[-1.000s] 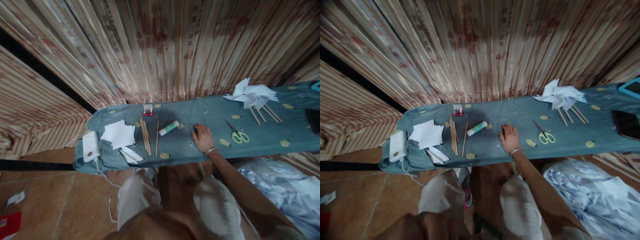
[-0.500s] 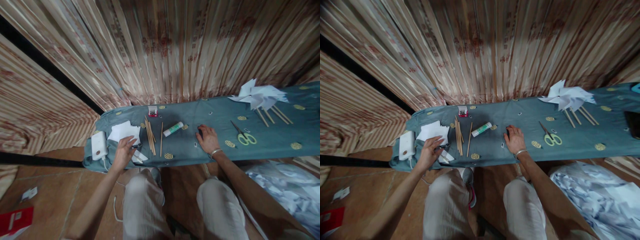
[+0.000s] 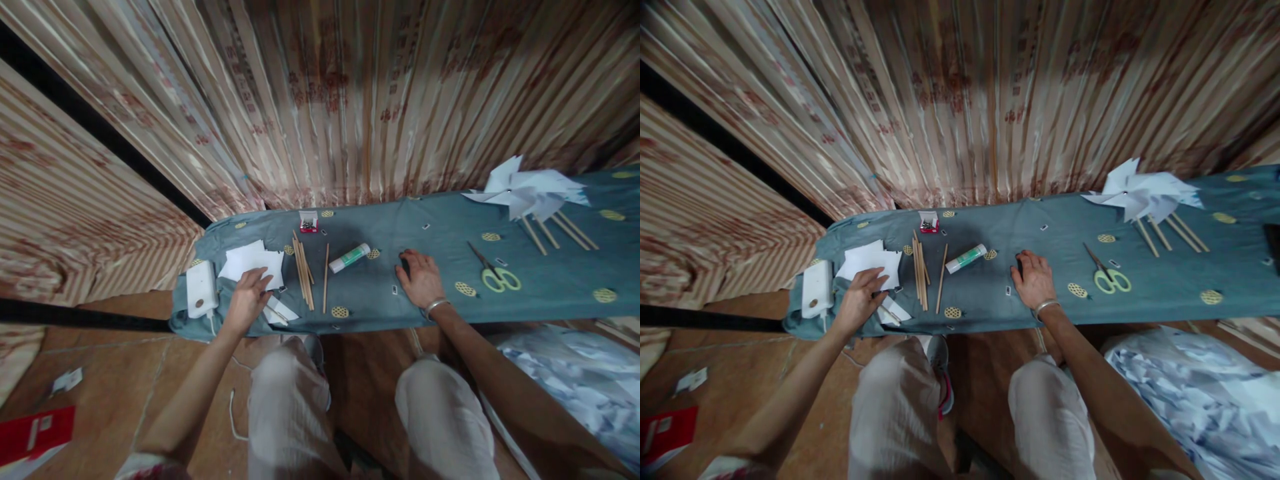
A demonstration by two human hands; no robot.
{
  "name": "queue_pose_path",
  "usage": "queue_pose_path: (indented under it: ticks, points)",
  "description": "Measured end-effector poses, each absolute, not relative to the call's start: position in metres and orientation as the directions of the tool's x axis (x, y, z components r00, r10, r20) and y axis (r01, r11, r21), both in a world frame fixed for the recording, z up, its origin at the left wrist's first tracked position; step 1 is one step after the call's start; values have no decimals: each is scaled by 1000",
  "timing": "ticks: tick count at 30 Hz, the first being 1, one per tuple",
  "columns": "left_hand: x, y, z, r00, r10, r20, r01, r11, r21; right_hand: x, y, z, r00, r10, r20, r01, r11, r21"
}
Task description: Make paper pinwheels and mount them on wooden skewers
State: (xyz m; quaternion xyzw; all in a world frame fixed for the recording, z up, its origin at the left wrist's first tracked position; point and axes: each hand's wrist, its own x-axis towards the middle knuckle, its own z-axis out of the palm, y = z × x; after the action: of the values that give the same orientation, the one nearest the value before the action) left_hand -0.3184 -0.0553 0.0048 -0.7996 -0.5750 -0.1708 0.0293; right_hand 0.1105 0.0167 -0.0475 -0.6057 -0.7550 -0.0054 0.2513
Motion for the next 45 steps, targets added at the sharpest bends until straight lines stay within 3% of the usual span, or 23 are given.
queue_pose_path:
  ticks: [4, 9, 14, 18, 27, 31, 35, 37, 40, 45]
  points:
    - [-322, -52, 13, 215, 928, 304, 950, -271, 157, 112, 18, -50, -146, 915, 377, 914, 271, -302]
    - [-343, -42, 26, 11, 944, 330, 975, -83, 205, 112, 17, -49, -143, 917, 372, 909, 270, -316]
    - [-351, -27, 22, -220, 930, 294, 919, 97, 382, 111, 17, -47, -142, 919, 368, 911, 267, -314]
    - [-344, -25, 13, -245, 936, 253, 868, 96, 487, 111, 18, -47, -137, 922, 361, 913, 259, -314]
    - [-341, -33, 14, -162, 956, 244, 894, 38, 446, 111, 18, -48, -129, 914, 386, 906, 266, -328]
    - [-316, -35, 46, -125, 909, 398, 904, -60, 422, 111, 17, -48, -130, 912, 389, 902, 272, -335]
    - [-242, -43, 76, 86, 829, 552, 867, -335, 369, 109, 17, -46, -118, 922, 370, 899, 257, -354]
    - [-192, -45, 74, 264, 759, 595, 783, -529, 328, 109, 18, -44, -86, 932, 351, 871, 241, -427]
    - [-124, -45, 47, 480, 691, 541, 640, -697, 323, 116, 21, -41, -6, 951, 310, 703, 225, -675]
    - [-76, -41, -10, 600, 681, 419, 554, -732, 396, 153, 14, -43, 46, 977, 210, 578, 145, -803]
